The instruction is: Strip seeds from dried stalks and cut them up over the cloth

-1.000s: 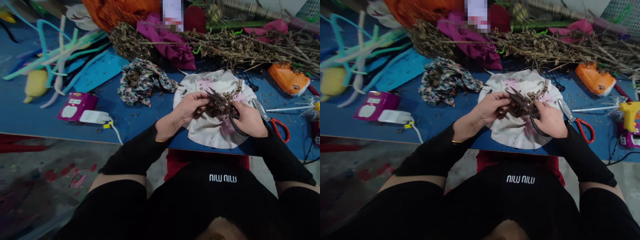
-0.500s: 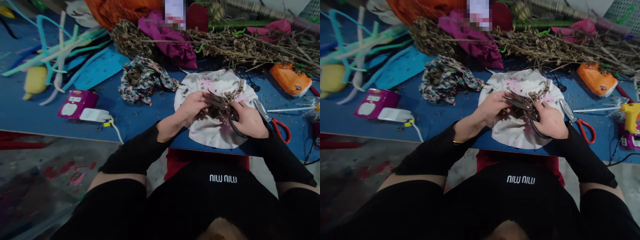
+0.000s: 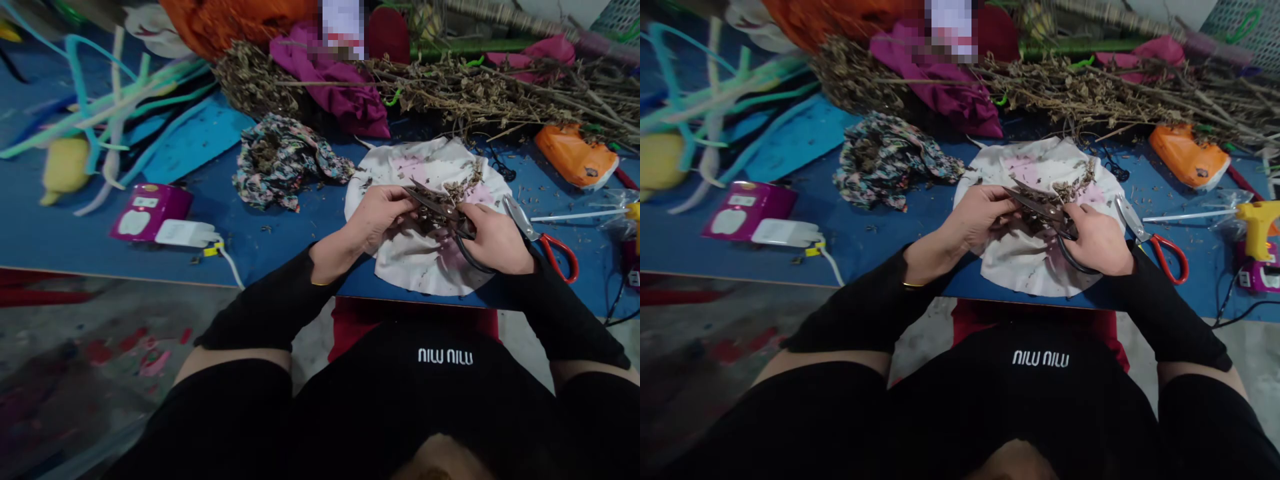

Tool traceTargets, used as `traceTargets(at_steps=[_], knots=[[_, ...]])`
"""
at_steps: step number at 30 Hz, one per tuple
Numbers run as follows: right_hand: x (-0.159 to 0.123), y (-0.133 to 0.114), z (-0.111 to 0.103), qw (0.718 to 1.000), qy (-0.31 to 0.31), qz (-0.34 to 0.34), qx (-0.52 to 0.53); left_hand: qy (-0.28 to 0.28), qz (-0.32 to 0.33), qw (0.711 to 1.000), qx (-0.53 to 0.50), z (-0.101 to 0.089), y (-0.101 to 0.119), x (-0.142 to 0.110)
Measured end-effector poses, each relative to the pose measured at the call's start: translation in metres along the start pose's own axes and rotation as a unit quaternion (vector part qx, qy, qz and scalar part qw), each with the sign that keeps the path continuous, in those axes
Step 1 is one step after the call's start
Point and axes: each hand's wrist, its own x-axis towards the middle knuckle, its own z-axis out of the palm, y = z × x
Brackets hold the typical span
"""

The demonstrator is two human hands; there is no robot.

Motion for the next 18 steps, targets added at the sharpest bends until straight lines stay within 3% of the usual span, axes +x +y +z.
traceTargets(at_steps=[11, 18], knots=[[-0.0007, -0.0028, -0.0039, 0.999, -0.032, 0.006, -0.020, 0.005, -0.051, 0.998, -0.043, 0.0003, -0.0018, 0.0034], [-0.0006, -0.0041, -0.0002, 1.000, -0.014, -0.005, -0.008, -0.003, -0.026, 0.999, -0.031, 0.0005, -0.0038, 0.0046]])
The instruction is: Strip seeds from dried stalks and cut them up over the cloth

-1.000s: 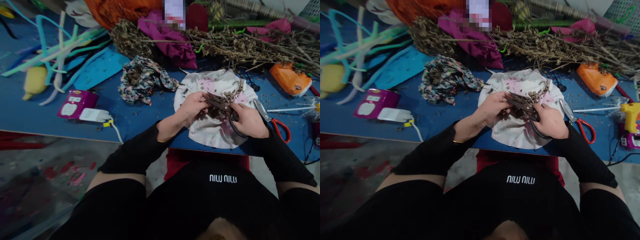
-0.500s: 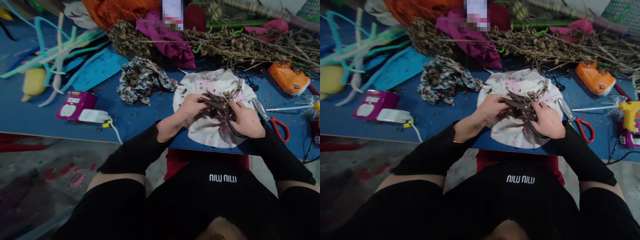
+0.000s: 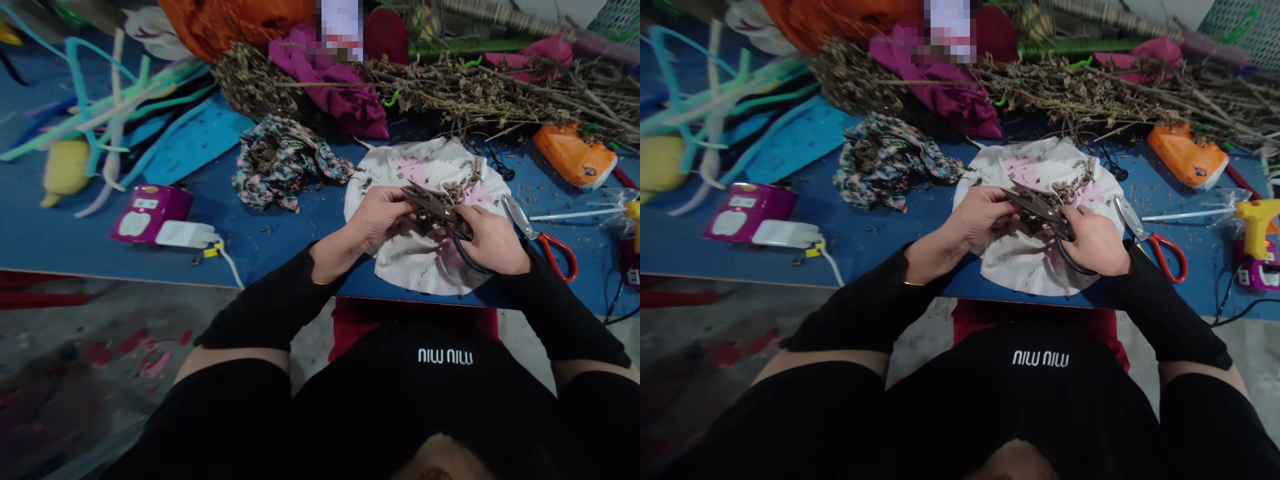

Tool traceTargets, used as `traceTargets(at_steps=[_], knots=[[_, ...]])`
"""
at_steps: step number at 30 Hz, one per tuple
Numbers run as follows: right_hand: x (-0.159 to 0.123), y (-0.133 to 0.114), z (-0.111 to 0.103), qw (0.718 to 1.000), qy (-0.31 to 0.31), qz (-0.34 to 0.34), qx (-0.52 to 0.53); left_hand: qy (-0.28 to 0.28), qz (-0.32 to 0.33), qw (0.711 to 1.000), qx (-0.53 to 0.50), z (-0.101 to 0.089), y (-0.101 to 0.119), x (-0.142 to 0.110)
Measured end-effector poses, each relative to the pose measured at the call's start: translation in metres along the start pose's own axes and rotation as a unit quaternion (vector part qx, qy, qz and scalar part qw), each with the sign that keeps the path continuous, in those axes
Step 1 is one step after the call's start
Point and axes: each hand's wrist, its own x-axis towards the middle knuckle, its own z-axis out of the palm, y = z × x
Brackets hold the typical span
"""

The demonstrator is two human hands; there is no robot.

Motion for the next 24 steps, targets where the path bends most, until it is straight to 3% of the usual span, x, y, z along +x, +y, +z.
traceTargets(at_steps=[5, 12, 18, 24], knots=[[0.000, -0.001, 0.004, 1.000, 0.008, -0.001, -0.013, -0.007, 0.034, 0.999, 0.007, 0.003, -0.004, 0.002], [0.002, 0.002, 0.006, 1.000, -0.010, 0.004, -0.008, 0.004, -0.011, 1.000, 0.006, 0.001, 0.001, -0.001], [0.002, 0.007, 0.007, 0.999, 0.036, 0.011, 0.007, -0.006, -0.001, 1.000, 0.008, -0.002, 0.007, -0.002], [0.000, 0.006, 0.001, 0.996, 0.080, 0.044, 0.010, -0.016, 0.053, 0.998, -0.041, -0.005, 0.009, 0.000]])
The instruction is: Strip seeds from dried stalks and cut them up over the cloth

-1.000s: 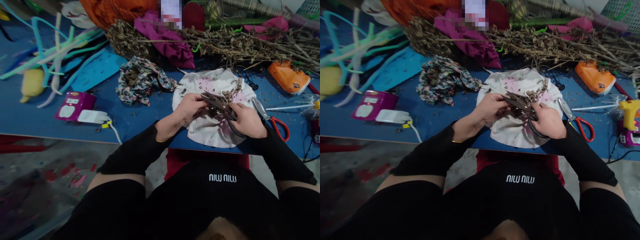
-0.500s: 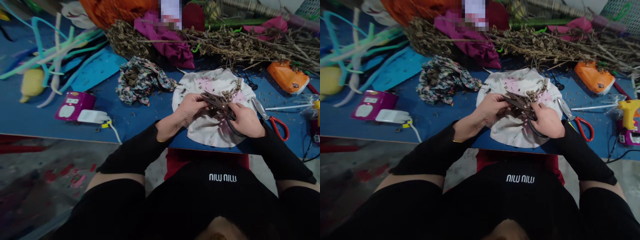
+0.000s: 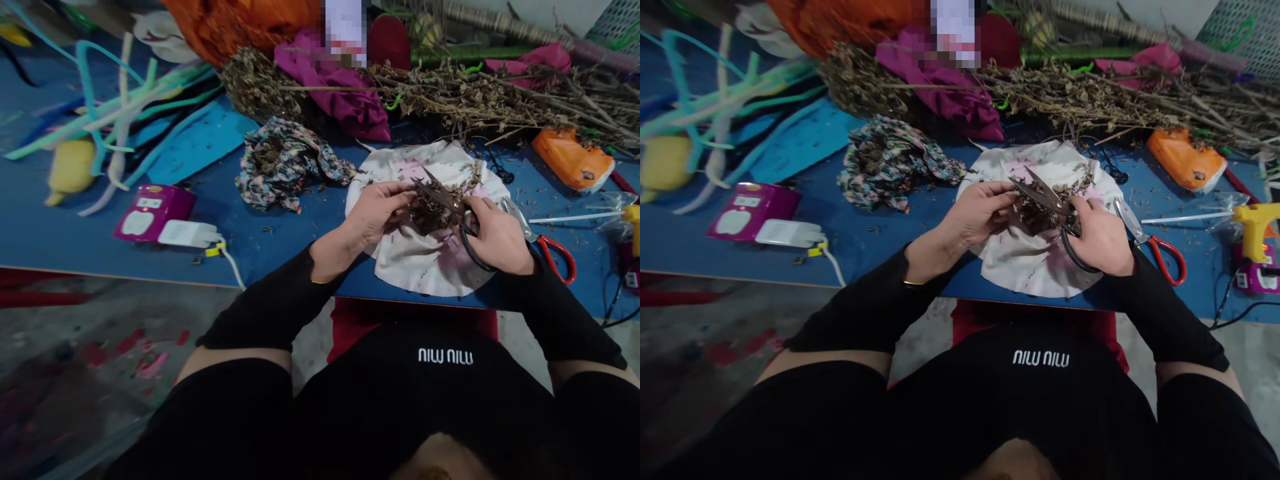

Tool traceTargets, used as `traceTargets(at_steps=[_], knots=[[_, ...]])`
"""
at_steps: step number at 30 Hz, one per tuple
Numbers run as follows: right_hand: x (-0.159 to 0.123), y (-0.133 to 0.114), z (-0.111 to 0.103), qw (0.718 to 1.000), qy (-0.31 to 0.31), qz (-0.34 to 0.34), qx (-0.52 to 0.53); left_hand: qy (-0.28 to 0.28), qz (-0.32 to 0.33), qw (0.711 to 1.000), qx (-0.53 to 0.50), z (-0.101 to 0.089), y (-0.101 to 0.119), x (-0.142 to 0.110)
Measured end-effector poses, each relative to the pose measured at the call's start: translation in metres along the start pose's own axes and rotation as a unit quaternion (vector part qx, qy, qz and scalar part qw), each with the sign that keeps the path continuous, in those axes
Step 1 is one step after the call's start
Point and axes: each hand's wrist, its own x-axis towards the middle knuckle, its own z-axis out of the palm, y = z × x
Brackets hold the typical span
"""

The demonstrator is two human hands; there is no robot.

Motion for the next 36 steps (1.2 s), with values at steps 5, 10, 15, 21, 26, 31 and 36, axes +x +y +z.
traceTargets(at_steps=[5, 10, 15, 21, 26, 31, 36], knots=[[0.000, -0.004, 0.000, 0.999, -0.038, -0.009, 0.009, 0.001, 0.017, 1.000, 0.001, 0.000, -0.005, 0.000], [0.000, -0.007, 0.001, 0.999, -0.046, -0.017, -0.006, -0.010, -0.005, 0.999, 0.033, 0.002, -0.009, -0.002], [-0.001, -0.007, 0.002, 0.997, -0.070, -0.023, -0.004, -0.015, -0.015, 0.999, 0.050, 0.005, -0.008, -0.002], [0.000, -0.008, 0.004, 0.996, -0.082, -0.027, 0.012, -0.008, -0.031, 0.999, 0.039, 0.006, -0.005, -0.003], [0.000, -0.010, 0.002, 0.997, -0.075, -0.010, -0.020, -0.026, -0.023, 0.998, 0.056, 0.003, -0.011, 0.000], [0.000, -0.004, 0.002, 0.997, -0.066, -0.023, 0.014, -0.030, -0.040, 0.997, 0.053, 0.002, -0.009, -0.002], [0.001, 0.000, -0.001, 0.998, 0.005, 0.024, 0.061, -0.018, -0.026, 0.998, -0.053, 0.002, 0.002, -0.002]])
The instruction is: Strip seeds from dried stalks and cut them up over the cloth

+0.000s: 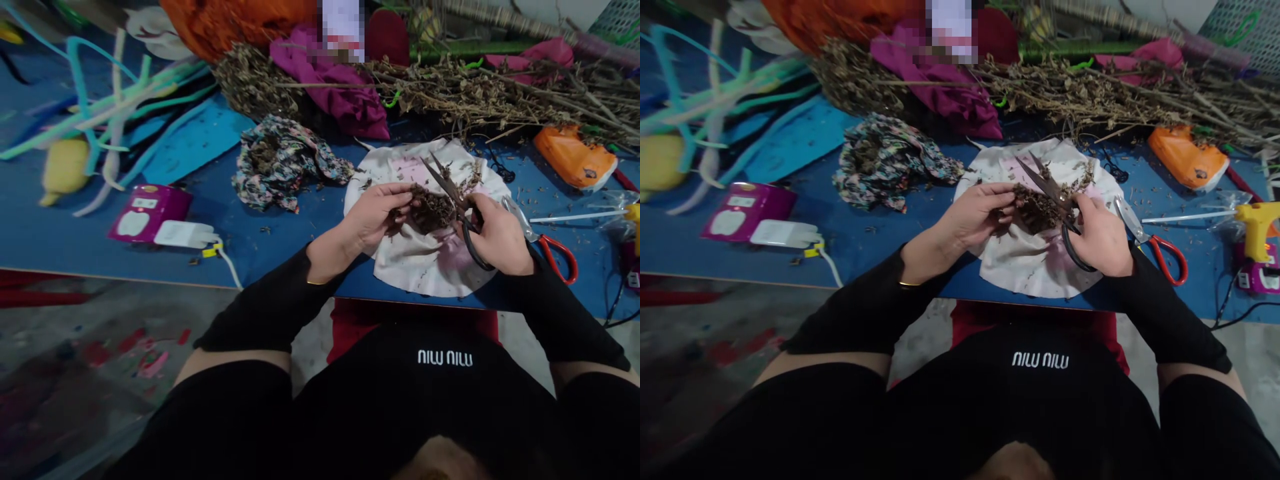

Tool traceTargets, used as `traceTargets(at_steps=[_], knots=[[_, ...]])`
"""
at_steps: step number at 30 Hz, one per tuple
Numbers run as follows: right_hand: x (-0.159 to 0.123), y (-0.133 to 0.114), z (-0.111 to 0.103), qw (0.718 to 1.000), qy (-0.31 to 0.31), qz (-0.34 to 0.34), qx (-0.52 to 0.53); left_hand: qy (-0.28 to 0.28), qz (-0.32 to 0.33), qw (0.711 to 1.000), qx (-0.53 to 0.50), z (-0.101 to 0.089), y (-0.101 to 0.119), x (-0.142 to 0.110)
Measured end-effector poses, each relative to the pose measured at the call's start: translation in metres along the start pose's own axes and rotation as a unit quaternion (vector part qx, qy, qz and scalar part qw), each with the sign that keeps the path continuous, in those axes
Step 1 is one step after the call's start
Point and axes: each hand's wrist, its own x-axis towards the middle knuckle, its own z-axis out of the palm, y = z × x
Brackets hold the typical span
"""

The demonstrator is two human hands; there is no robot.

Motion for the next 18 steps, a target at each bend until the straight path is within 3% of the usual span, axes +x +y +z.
traceTargets(at_steps=[10, 18], knots=[[-0.003, -0.003, 0.005, 1.000, -0.013, -0.024, -0.010, 0.075, 0.050, 0.996, -0.001, -0.004, -0.006, 0.007], [-0.003, -0.006, 0.003, 0.999, -0.042, -0.022, -0.018, 0.058, 0.029, 0.997, 0.044, 0.004, -0.011, 0.003]])
